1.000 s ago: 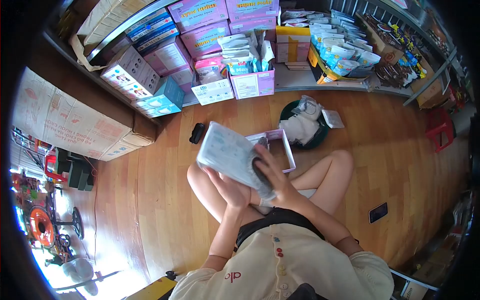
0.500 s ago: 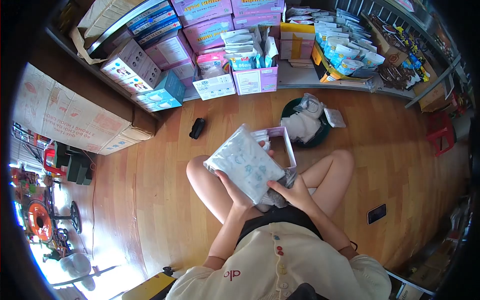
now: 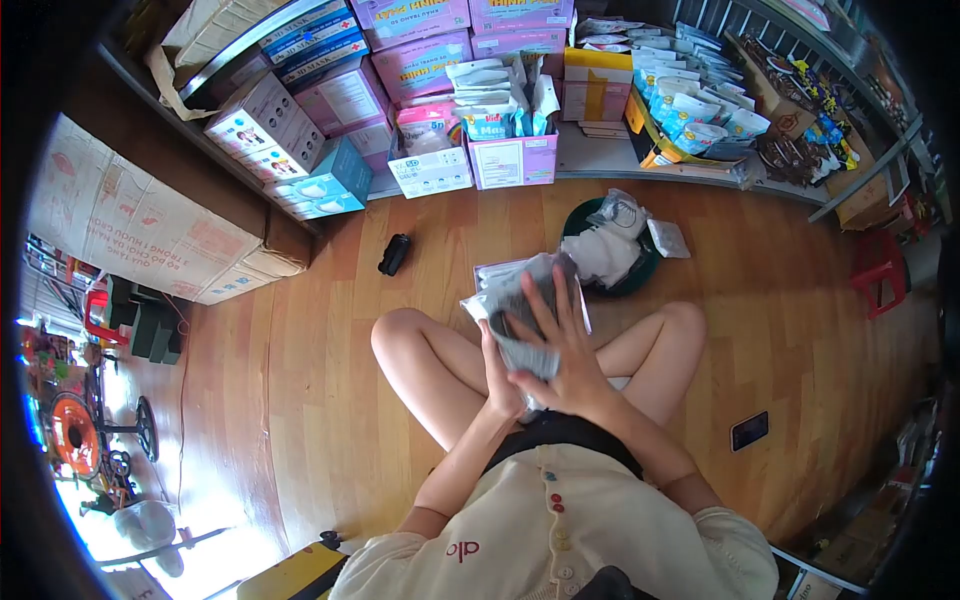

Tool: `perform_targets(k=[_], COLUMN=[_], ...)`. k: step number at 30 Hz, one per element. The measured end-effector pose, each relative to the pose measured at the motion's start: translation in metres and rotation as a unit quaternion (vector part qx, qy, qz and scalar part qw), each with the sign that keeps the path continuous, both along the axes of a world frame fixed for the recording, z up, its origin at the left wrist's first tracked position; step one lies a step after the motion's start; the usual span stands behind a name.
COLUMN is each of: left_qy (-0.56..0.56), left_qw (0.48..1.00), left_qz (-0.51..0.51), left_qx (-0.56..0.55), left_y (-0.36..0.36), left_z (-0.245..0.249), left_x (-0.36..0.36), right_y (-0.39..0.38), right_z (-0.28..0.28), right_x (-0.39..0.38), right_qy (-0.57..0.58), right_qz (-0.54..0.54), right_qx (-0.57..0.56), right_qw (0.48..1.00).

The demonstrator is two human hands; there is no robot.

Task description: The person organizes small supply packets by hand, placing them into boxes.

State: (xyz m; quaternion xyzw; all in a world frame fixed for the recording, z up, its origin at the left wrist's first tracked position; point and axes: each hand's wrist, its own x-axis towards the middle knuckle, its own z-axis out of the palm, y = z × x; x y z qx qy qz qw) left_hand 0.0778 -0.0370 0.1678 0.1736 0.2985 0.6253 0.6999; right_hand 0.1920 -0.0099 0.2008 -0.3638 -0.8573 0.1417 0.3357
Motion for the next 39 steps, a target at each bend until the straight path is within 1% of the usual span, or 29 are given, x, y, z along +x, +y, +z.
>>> perform_targets(k=[1, 3, 5, 6, 7, 9, 11, 12, 13, 14, 15, 17, 18, 19, 20, 21, 22, 24, 27, 28, 29, 30, 31, 33, 34, 35, 37, 38, 39], left_qy=[0.056, 0.041, -0.065, -0.312, -0.312, -0.243, -0.248, -0.131, -0.011, -0.018, -0.018, -0.055, -0.191, -0.224, -0.212, -0.201, -0.201, -0.031, -0.053, -0.055, -0.109, -0.163, -0.163, -0.013, 0.031, 0.031, 0.065, -0.017, -0.018], left_qw=[0.998, 0.998, 0.992, 0.936, 0.936, 0.957, 0.966, 0.991, 0.996, 0.997, 0.997, 0.991, 0.976, 0.973, 0.976, 0.978, 0.978, 0.99, 0.99, 0.99, 0.983, 0.972, 0.971, 0.982, 0.986, 0.986, 0.984, 0.987, 0.986], left_qz=[0.026, 0.053, 0.098, -0.042, -0.04, -0.067, -0.044, 0.021, 0.085, 0.076, 0.075, 0.121, 0.096, 0.05, 0.041, 0.031, 0.033, 0.131, 0.129, 0.13, 0.14, 0.149, 0.148, 0.183, 0.165, 0.162, 0.163, 0.159, 0.161], left_qx=[0.02, -0.002, 0.044, 0.154, 0.155, 0.142, 0.067, 0.02, -0.023, 0.016, 0.016, -0.002, -0.048, 0.029, 0.039, 0.048, 0.047, -0.032, -0.024, -0.021, -0.053, -0.085, -0.088, -0.035, -0.02, -0.017, 0.024, 0.031, 0.032], left_y=[-0.001, 0.005, 0.013, 0.024, 0.028, 0.034, 0.022, 0.018, 0.016, 0.014, 0.015, 0.02, 0.025, 0.031, 0.029, 0.028, 0.024, 0.016, 0.013, 0.014, 0.014, 0.014, 0.012, 0.006, 0.0, -0.001, 0.0, 0.0, 0.0], left_z=[0.002, 0.005, -0.002, -0.008, -0.008, -0.012, -0.022, -0.016, -0.005, 0.001, -0.002, -0.008, -0.002, -0.013, -0.024, -0.015, -0.006, 0.008, -0.004, -0.001, 0.003, 0.004, 0.002, -0.005, -0.007, -0.009, -0.004, -0.009, -0.015], left_x=[0.003, 0.003, -0.012, -0.028, -0.033, -0.036, -0.028, -0.013, 0.002, 0.007, 0.005, -0.007, -0.017, -0.03, -0.032, -0.03, -0.024, -0.003, 0.003, -0.001, -0.009, -0.013, -0.008, 0.008, 0.014, 0.014, 0.013, 0.004, 0.004], right_y=[0.008, 0.018, 0.002, -0.011, -0.025, -0.033, -0.021, -0.008, 0.004, 0.014, 0.019, -0.001, -0.017, -0.031, -0.038, -0.033, -0.023, -0.002, 0.001, -0.014, -0.029, -0.039, -0.047, -0.014, -0.007, 0.0, -0.005, -0.022, -0.033], right_z=[0.002, 0.004, -0.003, -0.012, -0.019, -0.025, -0.027, -0.02, -0.018, -0.017, -0.016, -0.012, -0.014, -0.017, -0.025, -0.03, -0.034, -0.041, -0.036, -0.034, -0.035, -0.034, -0.035, -0.042, -0.042, -0.042, -0.034, -0.026, -0.023], right_x=[-0.003, -0.012, -0.018, -0.02, -0.021, -0.019, -0.015, -0.013, -0.012, -0.012, -0.014, -0.019, -0.019, -0.019, -0.019, -0.017, -0.015, -0.012, -0.013, -0.014, -0.013, -0.015, -0.017, -0.014, -0.015, -0.015, -0.022, -0.026, -0.029], right_qy=[0.0, 0.055, 0.053, 0.033, 0.013, 0.019, 0.002, 0.044, 0.044, 0.055, 0.068, 0.088, 0.042, -0.005, -0.035, -0.035, 0.004, 0.073, 0.184, 0.154, 0.098, 0.12, 0.142, 0.166, 0.177, 0.188, 0.195, 0.209, 0.177], right_qz=[0.001, 0.014, 0.03, 0.06, 0.089, 0.085, 0.039, 0.02, 0.016, -0.003, -0.019, 0.0, 0.045, 0.091, 0.09, 0.091, 0.066, 0.032, 0.011, 0.034, 0.079, 0.08, 0.078, 0.044, 0.02, -0.002, 0.044, 0.08, 0.117], right_qx=[0.0, -0.019, -0.037, -0.053, -0.068, -0.09, -0.058, -0.084, -0.083, -0.079, -0.075, -0.097, -0.086, -0.075, -0.062, -0.063, -0.099, -0.148, -0.181, -0.169, -0.125, -0.174, -0.225, -0.196, -0.211, -0.226, -0.208, -0.194, -0.183], right_qw=[1.0, 0.998, 0.997, 0.996, 0.994, 0.992, 0.998, 0.995, 0.995, 0.995, 0.995, 0.991, 0.994, 0.993, 0.993, 0.993, 0.993, 0.986, 0.966, 0.973, 0.984, 0.974, 0.961, 0.966, 0.961, 0.956, 0.957, 0.955, 0.96])
